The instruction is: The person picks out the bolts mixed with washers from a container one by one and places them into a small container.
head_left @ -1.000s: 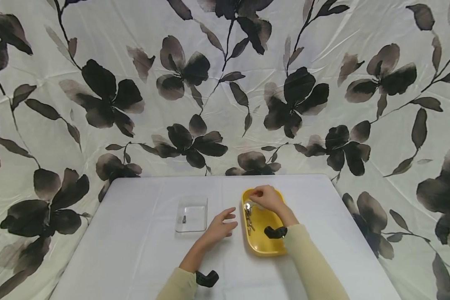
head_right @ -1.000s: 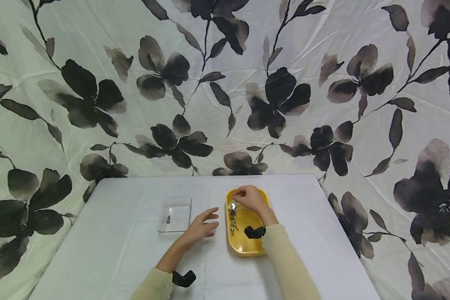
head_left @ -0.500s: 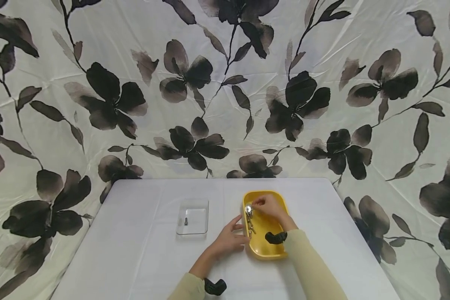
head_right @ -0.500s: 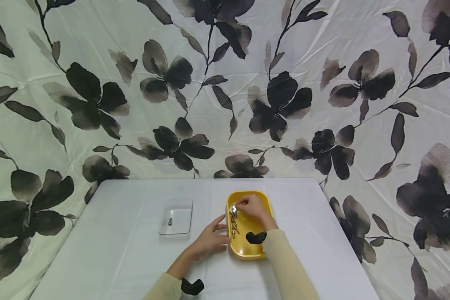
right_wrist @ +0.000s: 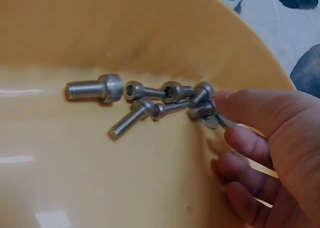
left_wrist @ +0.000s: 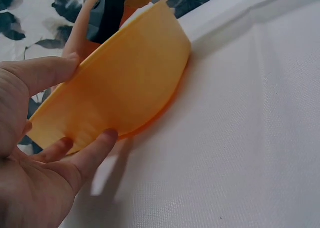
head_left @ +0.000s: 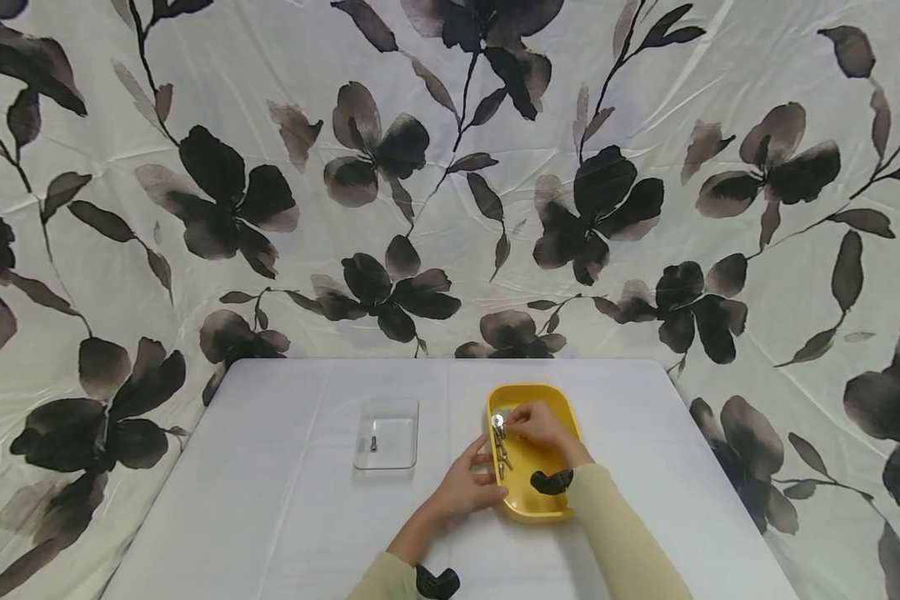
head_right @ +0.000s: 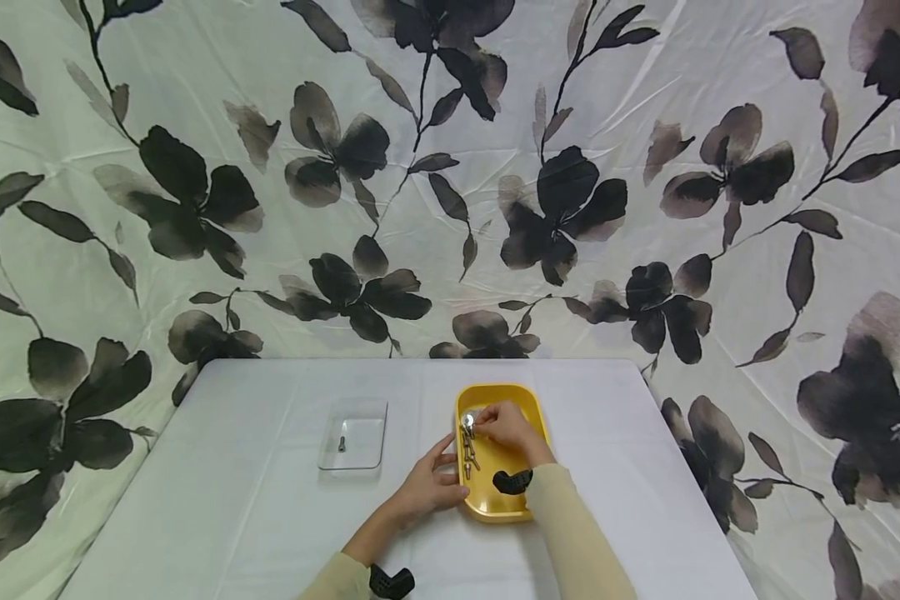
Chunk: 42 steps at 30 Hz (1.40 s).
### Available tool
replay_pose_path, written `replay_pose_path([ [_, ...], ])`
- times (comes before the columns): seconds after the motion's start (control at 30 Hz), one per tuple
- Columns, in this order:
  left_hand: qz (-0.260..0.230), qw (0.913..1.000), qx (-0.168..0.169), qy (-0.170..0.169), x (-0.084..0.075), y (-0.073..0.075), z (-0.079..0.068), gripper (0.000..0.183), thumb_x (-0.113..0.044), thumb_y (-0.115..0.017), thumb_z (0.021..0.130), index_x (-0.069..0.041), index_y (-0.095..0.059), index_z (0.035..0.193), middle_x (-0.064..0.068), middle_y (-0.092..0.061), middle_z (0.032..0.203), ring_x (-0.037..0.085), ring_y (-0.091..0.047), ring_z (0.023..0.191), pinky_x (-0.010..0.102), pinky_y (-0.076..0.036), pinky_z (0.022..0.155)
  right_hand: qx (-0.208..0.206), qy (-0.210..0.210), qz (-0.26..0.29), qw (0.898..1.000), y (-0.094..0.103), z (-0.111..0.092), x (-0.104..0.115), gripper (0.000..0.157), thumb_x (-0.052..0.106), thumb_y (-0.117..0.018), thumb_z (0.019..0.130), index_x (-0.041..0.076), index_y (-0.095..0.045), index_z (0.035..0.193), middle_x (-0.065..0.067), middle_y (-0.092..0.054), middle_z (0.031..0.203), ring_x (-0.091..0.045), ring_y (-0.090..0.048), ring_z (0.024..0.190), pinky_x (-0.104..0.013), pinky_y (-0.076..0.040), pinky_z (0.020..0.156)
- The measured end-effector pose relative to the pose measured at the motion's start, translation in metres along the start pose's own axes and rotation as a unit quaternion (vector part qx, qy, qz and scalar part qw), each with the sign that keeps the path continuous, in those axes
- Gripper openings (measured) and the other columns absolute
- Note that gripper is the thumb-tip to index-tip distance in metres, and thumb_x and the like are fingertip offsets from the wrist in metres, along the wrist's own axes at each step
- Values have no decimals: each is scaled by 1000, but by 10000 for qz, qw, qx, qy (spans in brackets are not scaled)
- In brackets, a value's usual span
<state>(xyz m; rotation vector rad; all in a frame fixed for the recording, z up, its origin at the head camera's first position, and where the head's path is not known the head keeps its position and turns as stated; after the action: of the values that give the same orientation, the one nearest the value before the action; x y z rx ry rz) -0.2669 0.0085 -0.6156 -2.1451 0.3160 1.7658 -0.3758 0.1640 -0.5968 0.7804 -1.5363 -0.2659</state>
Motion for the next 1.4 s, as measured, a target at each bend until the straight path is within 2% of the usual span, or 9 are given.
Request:
replay_pose_path([
  [0.13,-111,9999,14,-40,-4,-2,0,98,2,-77,79,-26,-23,155,20,-37,141,36,-54,116,39,-57,81,-7,-133,27,9999,-1,2,-3,11,20,-75,86,9,-74,88,-1,-63,79,-16,-54,65,-24,-46,56],
  [0.33,-133,9998,119,-99,-1,-5,6,97,1,-77,80,-26,-23,155,20,-37,140,36,-54,117,38,-57,82,37,-339,51,9994,0,7,-16,16,27,-79,83,11,-73,86,-1,-66,83,-17,-57,70,-24,-50,59],
  [0.5,-136,9997,167,-153,0,-6,10,95,-1,-76,81,-27,-23,155,19,-37,140,35,-53,118,38,-56,83,-105,-286,-126,9995,2,8,-16,21,32,-81,80,14,-72,82,0,-65,81,-17,-58,68,-26,-50,57],
  [0.73,-115,9999,117,-12,4,-4,1,97,-1,-77,81,-24,-21,156,23,-35,144,37,-52,120,38,-56,83,-28,-359,-20,9993,-8,2,-16,18,30,-80,81,14,-72,81,-1,-66,79,-18,-61,66,-28,-54,59],
  [0.9,-291,9995,129,-33,5,-3,-1,97,1,-76,80,-22,-21,156,25,-34,144,39,-51,120,40,-56,84,-316,-156,-13,9994,-9,4,-19,10,20,-78,82,11,-74,82,0,-65,80,-16,-58,67,-27,-52,59],
  [1.03,-355,9993,94,-26,10,-1,-1,98,1,-78,79,-24,-23,156,24,-36,142,37,-52,119,39,-56,84,-354,-167,105,9992,-11,5,-24,6,15,-77,83,11,-75,87,-2,-66,82,-17,-59,69,-27,-54,62],
  [1.2,-520,9985,135,80,16,-3,-4,99,3,-78,78,-25,-23,156,24,-36,141,37,-53,118,40,-56,84,-377,-131,58,9992,-14,0,-27,9,17,-79,83,13,-78,90,0,-69,88,-16,-60,74,-26,-55,66],
  [1.4,-653,9978,131,32,12,-6,-5,98,4,-76,79,-25,-22,156,24,-35,140,38,-52,118,41,-56,84,-530,36,-62,9986,-9,-1,-22,9,21,-80,82,14,-78,88,1,-70,89,-15,-59,77,-28,-54,68],
])
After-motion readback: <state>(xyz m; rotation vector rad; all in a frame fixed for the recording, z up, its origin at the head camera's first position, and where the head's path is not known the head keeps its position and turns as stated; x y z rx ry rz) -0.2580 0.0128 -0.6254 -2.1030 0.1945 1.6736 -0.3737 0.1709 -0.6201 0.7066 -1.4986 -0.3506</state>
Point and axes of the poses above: each hand's wrist, its own z-axis towards the middle knuckle, its own y-axis out of the back of the hand, x = y × z, the point moved 7 cm from there along z, towards the middle knuckle
